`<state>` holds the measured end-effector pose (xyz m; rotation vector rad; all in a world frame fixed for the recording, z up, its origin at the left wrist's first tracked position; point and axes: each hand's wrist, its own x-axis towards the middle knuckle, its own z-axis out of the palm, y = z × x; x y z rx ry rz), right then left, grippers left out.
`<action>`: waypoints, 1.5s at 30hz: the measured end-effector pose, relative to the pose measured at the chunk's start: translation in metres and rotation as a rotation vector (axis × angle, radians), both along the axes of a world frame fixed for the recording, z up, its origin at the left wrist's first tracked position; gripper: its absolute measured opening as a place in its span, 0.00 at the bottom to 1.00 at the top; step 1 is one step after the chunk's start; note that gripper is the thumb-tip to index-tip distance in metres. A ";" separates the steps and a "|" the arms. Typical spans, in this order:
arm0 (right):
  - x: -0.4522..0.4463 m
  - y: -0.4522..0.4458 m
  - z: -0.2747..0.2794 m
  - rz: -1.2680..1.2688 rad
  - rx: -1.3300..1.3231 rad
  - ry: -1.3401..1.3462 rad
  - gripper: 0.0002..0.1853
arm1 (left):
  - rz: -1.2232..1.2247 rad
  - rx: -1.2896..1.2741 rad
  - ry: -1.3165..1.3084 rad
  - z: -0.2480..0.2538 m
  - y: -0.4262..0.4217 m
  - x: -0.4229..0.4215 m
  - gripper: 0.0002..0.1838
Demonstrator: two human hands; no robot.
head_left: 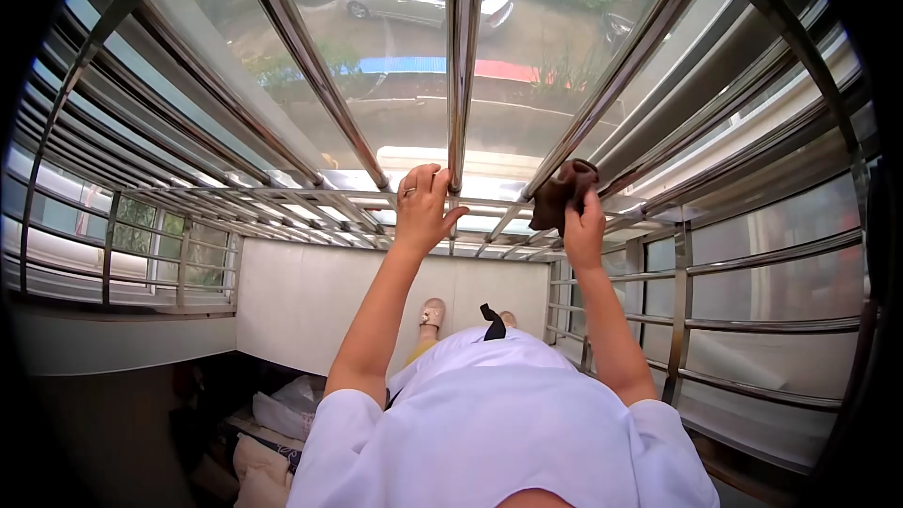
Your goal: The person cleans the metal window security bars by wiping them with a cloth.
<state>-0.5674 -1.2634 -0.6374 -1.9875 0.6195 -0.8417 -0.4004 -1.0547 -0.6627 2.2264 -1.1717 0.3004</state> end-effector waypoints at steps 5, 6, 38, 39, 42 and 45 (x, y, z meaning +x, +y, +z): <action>0.055 -0.003 0.023 0.317 -0.120 0.108 0.17 | -0.006 0.104 -0.009 0.000 0.003 0.000 0.43; 0.059 -0.011 0.022 0.450 -0.069 0.023 0.15 | -0.003 0.121 -0.002 -0.002 0.003 0.001 0.44; 0.107 0.084 -0.004 0.302 -0.451 0.076 0.22 | 0.463 0.325 -0.248 -0.048 0.085 0.021 0.46; 0.100 0.087 -0.011 0.226 -0.486 0.144 0.17 | 0.442 0.329 -0.161 -0.039 0.085 0.018 0.45; 0.078 0.089 -0.019 0.176 -0.512 0.061 0.19 | 0.357 0.162 0.006 -0.009 0.089 0.018 0.42; 0.052 0.081 -0.035 0.308 0.265 -0.176 0.19 | 0.185 -0.284 0.204 0.025 0.080 0.031 0.36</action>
